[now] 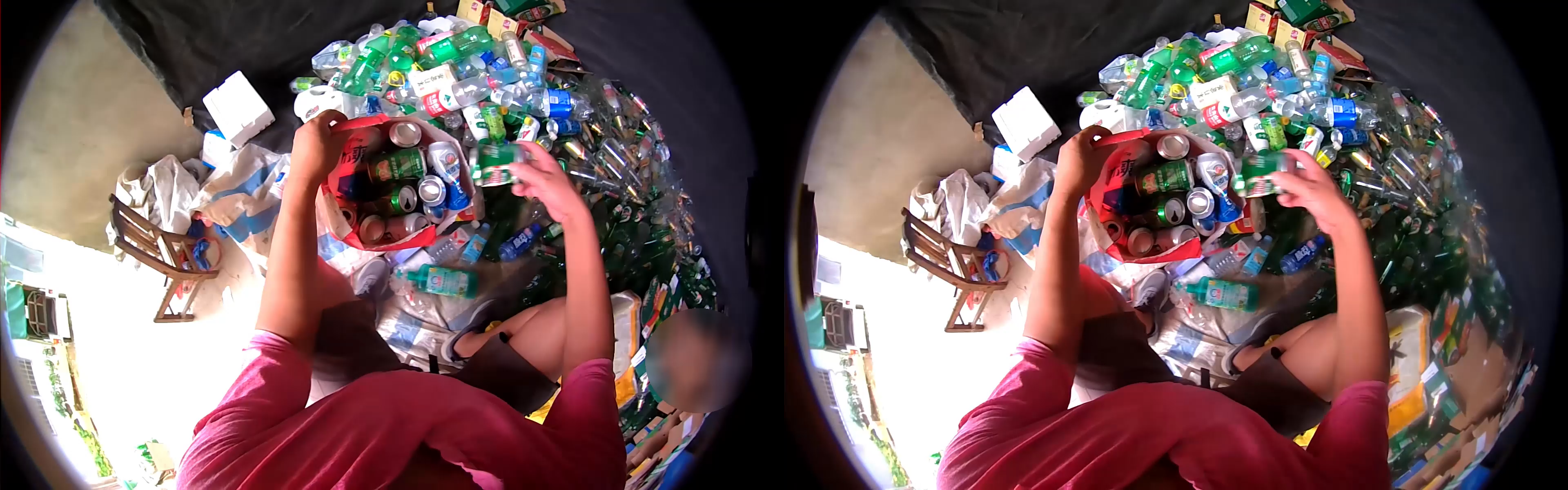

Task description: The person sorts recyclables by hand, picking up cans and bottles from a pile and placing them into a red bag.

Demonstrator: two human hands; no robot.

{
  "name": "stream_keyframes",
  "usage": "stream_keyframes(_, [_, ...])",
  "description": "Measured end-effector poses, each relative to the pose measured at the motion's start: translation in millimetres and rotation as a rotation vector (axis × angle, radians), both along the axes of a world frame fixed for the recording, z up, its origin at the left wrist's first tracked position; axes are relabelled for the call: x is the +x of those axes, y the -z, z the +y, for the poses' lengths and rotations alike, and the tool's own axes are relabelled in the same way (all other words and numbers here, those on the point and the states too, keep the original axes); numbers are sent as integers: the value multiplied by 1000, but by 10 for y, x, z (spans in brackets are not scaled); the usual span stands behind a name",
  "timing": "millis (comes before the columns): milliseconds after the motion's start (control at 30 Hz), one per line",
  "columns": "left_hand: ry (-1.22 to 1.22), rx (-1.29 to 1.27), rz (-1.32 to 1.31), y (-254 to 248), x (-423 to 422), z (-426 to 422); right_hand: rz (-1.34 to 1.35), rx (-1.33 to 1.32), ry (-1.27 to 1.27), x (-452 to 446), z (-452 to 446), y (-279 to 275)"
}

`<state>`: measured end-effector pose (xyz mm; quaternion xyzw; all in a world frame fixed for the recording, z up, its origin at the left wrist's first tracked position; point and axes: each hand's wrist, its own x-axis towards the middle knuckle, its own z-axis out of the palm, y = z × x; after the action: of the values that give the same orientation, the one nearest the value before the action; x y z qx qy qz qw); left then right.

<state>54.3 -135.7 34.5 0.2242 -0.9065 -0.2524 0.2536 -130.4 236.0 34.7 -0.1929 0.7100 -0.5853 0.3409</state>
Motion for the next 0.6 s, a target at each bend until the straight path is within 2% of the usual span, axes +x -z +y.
stream_keyframes(133, [36,8,45,-27,106,-179,-96,-211,-92,641,-719,100])
stream_keyframes(300, [0,-54,39,-45,166,-307,-178,-396,-142,874,-1348,216])
stream_keyframes(367, [18,-66,47,-52,180,-312,-121,-314,-95,920,-1515,187])
stream_keyframes(500, [49,-33,95,-116,162,-234,-102,-355,-92,1005,-1851,442])
stream_keyframes(600, [51,-16,74,-219,132,-126,-65,-355,-12,1194,-2083,383])
